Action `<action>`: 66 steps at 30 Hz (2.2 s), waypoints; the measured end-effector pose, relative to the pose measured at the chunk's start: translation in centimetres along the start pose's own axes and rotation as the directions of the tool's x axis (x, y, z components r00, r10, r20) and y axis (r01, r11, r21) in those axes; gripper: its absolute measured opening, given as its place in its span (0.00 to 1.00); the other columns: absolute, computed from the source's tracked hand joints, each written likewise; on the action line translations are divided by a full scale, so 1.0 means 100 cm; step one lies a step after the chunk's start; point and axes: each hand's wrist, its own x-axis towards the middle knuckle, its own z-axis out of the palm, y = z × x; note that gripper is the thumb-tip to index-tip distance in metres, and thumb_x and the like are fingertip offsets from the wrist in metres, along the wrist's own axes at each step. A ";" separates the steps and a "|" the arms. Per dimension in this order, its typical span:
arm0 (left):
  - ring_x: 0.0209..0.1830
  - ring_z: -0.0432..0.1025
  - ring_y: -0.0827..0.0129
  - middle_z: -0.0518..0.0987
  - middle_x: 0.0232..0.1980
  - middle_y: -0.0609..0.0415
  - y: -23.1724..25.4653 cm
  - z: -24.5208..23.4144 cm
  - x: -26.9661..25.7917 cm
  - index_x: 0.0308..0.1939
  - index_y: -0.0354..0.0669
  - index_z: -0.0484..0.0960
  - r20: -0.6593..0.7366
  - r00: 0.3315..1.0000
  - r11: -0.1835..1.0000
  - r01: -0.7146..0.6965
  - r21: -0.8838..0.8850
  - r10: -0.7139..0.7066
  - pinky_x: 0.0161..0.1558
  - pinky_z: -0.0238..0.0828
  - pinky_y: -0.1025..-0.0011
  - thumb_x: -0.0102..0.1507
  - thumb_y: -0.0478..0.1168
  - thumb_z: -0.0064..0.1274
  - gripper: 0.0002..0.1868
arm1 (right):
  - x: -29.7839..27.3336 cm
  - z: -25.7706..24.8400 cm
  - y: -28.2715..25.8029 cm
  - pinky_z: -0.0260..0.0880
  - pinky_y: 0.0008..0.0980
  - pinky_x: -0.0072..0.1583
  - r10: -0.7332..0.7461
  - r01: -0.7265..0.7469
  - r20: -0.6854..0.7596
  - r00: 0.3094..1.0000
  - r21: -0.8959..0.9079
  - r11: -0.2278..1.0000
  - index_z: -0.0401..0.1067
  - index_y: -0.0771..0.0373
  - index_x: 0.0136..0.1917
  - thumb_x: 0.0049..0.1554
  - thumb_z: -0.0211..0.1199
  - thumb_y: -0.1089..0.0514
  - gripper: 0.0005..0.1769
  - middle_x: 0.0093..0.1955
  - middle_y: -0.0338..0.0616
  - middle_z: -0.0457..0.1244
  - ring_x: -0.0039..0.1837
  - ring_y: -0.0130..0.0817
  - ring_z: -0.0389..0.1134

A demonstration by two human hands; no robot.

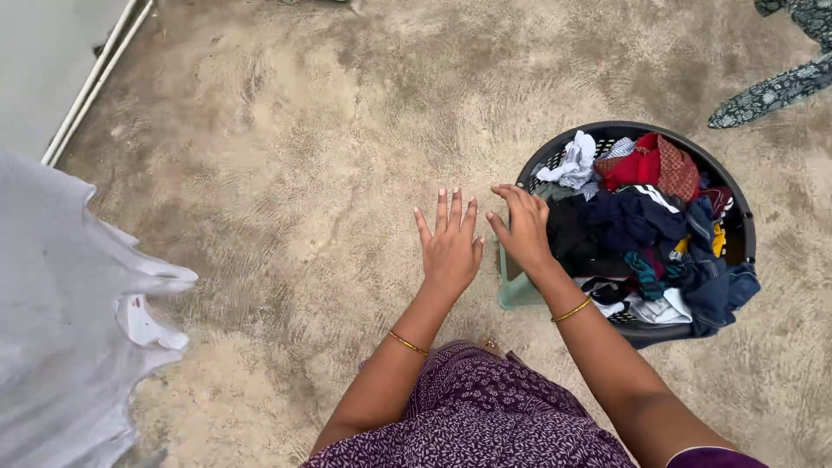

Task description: Hanging washed clothes on a clothesline using clothespins on a balcony.

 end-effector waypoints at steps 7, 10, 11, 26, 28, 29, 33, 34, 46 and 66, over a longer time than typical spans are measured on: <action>0.83 0.42 0.51 0.57 0.80 0.46 0.065 0.075 0.035 0.74 0.45 0.64 0.150 0.974 0.985 -0.170 -0.017 0.171 0.75 0.27 0.34 0.61 0.49 0.58 0.39 | -0.064 -0.030 0.186 0.64 0.48 0.66 0.406 -0.411 -0.075 0.911 -0.063 0.909 0.69 0.63 0.68 0.53 0.70 0.58 0.30 0.64 0.53 0.66 0.67 0.52 0.66; 0.83 0.43 0.51 0.57 0.79 0.45 0.075 0.087 0.042 0.74 0.45 0.65 0.167 0.961 0.975 -0.219 -0.024 0.220 0.75 0.29 0.34 0.61 0.50 0.59 0.39 | -0.065 -0.021 0.236 0.66 0.46 0.65 0.479 -0.483 -0.078 0.874 -0.036 0.875 0.67 0.64 0.69 0.53 0.70 0.58 0.31 0.62 0.53 0.67 0.65 0.52 0.67; 0.83 0.43 0.51 0.58 0.79 0.46 0.077 0.090 0.044 0.73 0.44 0.65 0.181 0.956 0.973 -0.229 -0.031 0.231 0.74 0.29 0.34 0.60 0.50 0.59 0.40 | -0.062 -0.017 0.249 0.66 0.46 0.64 0.507 -0.509 -0.075 0.859 -0.021 0.860 0.66 0.64 0.69 0.53 0.70 0.58 0.32 0.60 0.52 0.67 0.64 0.52 0.67; 0.83 0.45 0.52 0.59 0.79 0.46 0.082 0.177 0.127 0.71 0.47 0.70 0.164 0.938 0.951 -0.295 -0.093 0.307 0.76 0.30 0.35 0.61 0.49 0.59 0.35 | 0.037 0.054 0.344 0.63 0.49 0.63 0.447 -0.461 -0.114 0.887 -0.256 0.850 0.81 0.49 0.57 0.45 0.76 0.57 0.24 0.71 0.56 0.58 0.68 0.58 0.61; 0.83 0.45 0.51 0.59 0.80 0.45 0.076 0.182 0.133 0.71 0.47 0.70 0.156 0.945 0.956 -0.271 -0.109 0.286 0.76 0.31 0.35 0.61 0.49 0.59 0.35 | 0.030 0.068 0.378 0.65 0.49 0.63 0.461 -0.482 -0.148 0.875 -0.182 0.857 0.79 0.53 0.60 0.49 0.75 0.55 0.24 0.70 0.55 0.61 0.67 0.55 0.64; 0.83 0.44 0.51 0.58 0.80 0.44 0.073 0.183 0.133 0.72 0.47 0.70 0.145 0.953 0.961 -0.248 -0.124 0.264 0.76 0.31 0.35 0.60 0.49 0.59 0.36 | 0.023 0.074 0.393 0.67 0.48 0.64 0.473 -0.496 -0.183 0.862 -0.108 0.862 0.77 0.57 0.63 0.53 0.75 0.53 0.25 0.69 0.53 0.65 0.65 0.52 0.67; 0.82 0.43 0.50 0.56 0.80 0.43 0.060 0.193 0.138 0.70 0.48 0.71 0.217 0.963 0.969 -0.111 -0.221 0.160 0.74 0.31 0.36 0.60 0.49 0.59 0.35 | 0.026 0.026 0.331 0.71 0.38 0.61 0.595 -0.603 -0.187 0.782 0.018 0.798 0.82 0.54 0.57 0.53 0.74 0.56 0.17 0.58 0.44 0.71 0.59 0.38 0.71; 0.82 0.44 0.48 0.57 0.80 0.42 0.056 0.194 0.137 0.69 0.48 0.71 0.232 0.965 0.958 -0.056 -0.281 0.125 0.74 0.34 0.39 0.61 0.50 0.59 0.33 | 0.028 0.015 0.316 0.71 0.33 0.58 0.679 -0.660 -0.170 0.715 0.160 0.734 0.81 0.57 0.58 0.55 0.71 0.59 0.16 0.53 0.44 0.71 0.54 0.34 0.72; 0.63 0.69 0.43 0.74 0.62 0.35 0.046 0.174 0.118 0.61 0.31 0.70 0.179 0.982 0.793 0.152 -0.590 -0.055 0.61 0.66 0.55 0.55 0.54 0.67 0.40 | 0.085 -0.121 0.136 0.68 0.23 0.53 0.368 -0.145 -0.022 0.930 0.895 0.421 0.61 0.60 0.57 0.57 0.63 0.73 0.20 0.50 0.39 0.64 0.51 0.24 0.66; 0.39 0.75 0.74 0.78 0.38 0.62 -0.180 -0.102 0.086 0.45 0.46 0.77 0.025 0.742 0.072 0.099 -0.992 -0.670 0.48 0.74 0.70 0.66 0.49 0.49 0.12 | 0.220 -0.025 0.013 0.71 0.28 0.54 0.284 -0.149 0.058 0.957 0.940 0.307 0.64 0.57 0.55 0.62 0.53 0.68 0.10 0.50 0.35 0.62 0.50 0.23 0.65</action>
